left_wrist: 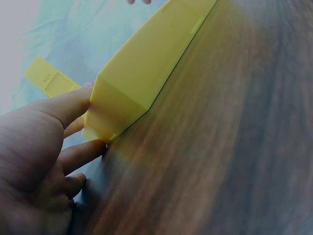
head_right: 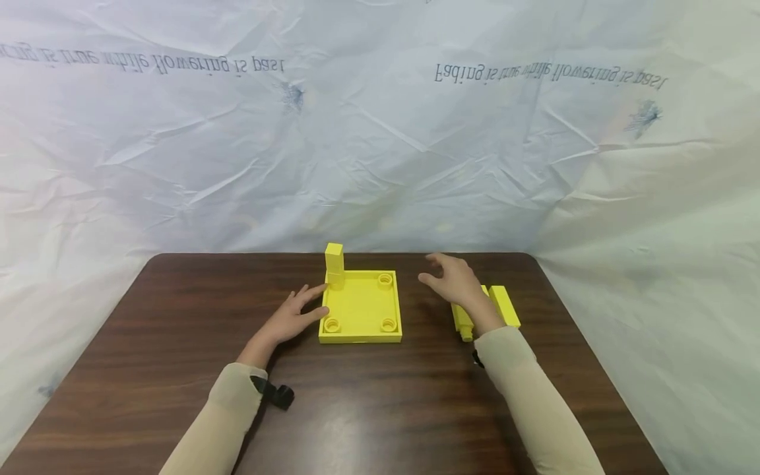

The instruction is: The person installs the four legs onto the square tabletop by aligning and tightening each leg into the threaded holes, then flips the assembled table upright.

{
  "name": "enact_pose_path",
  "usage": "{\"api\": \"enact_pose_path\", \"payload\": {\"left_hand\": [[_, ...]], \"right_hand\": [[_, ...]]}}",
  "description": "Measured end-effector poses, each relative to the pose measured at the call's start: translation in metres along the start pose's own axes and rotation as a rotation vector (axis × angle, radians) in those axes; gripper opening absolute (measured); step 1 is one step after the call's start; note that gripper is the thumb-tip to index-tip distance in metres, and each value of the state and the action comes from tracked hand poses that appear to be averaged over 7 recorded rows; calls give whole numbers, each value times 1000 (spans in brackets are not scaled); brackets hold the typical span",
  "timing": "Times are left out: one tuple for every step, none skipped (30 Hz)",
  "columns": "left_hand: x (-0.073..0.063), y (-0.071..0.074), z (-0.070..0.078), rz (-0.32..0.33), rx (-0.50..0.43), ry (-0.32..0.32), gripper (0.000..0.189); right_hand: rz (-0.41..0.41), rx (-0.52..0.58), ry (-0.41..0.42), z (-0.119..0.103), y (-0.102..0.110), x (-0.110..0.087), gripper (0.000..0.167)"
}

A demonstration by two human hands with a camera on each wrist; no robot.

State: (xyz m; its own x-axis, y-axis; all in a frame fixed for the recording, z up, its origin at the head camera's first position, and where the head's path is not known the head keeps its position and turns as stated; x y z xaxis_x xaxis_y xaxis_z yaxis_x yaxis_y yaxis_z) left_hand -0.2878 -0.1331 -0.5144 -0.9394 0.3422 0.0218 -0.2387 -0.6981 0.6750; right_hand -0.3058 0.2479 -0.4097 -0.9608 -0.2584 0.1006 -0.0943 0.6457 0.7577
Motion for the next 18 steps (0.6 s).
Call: {"api": "enact_pose_path", "payload": {"left_hand": [[1,-1,1,-2,-3,-2,72],[2,-2,3,-4,-4,-5,72],[3,-4,3,-7,-4,-7,72],[4,-5,4,-9,-5,-11,72],[5,-7,4,-12,-6,-11,72],[5,-7,4,-15,-9,-11,72],[5,-7,4,-15,-10,-9,71],[5,-7,4,-14,-10,-6,71],[5,-7,4,-11,-9,-1,71],[4,-7,3,-6,-7,4,71],[4,-6,2,-2,-4,8,71],[3,-5,2,2,-1,11,71],[2,-5,2,6,1,13,71],[1,-4,2,9,1,15,71],[1,-3,1,12,3,16,72],[0,-3,1,13,4,18,72],[-1,-3,0,14,5,19,72],[-2,-3,0,14,6,20,72]], "right_hand": [[4,-15,-8,3,2,-3,61],[7,-32,-16,7,4,-5,62],[8,-43,-23,10,6,-8,62],[11,-54,-27,13,8,-11,62],[12,-61,-32,16,10,-14,62],[14,-71,-36,18,11,-16,62],[15,-74,-39,20,12,-18,62],[13,-79,-42,22,13,-19,63],[11,-79,-46,24,13,-20,64],[9,-82,-50,25,14,-21,64],[6,-82,-54,26,14,-21,65],[2,-85,-58,27,15,-22,65],[-3,-87,-62,28,15,-22,65],[-10,-90,-65,29,16,-23,66],[-15,-91,-72,29,16,-24,65],[-23,-93,-81,31,16,-24,65],[-31,-96,-89,31,16,-25,66],[-41,-100,-98,32,16,-26,66]]}}
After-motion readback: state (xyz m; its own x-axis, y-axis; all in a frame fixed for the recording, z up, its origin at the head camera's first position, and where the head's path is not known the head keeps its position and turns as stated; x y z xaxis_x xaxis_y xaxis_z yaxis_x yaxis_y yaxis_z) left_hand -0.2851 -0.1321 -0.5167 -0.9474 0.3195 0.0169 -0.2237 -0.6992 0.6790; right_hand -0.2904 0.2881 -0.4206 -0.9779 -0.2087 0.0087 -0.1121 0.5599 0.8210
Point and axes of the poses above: each hand's wrist, its own x-axis towards the middle knuckle, its own y-axis out of the back of the hand, z = x × y, the point moved 1 cm from there along x, towards the middle knuckle, and after that the axes turned 10 degrees about x, right-handed, at the moved point
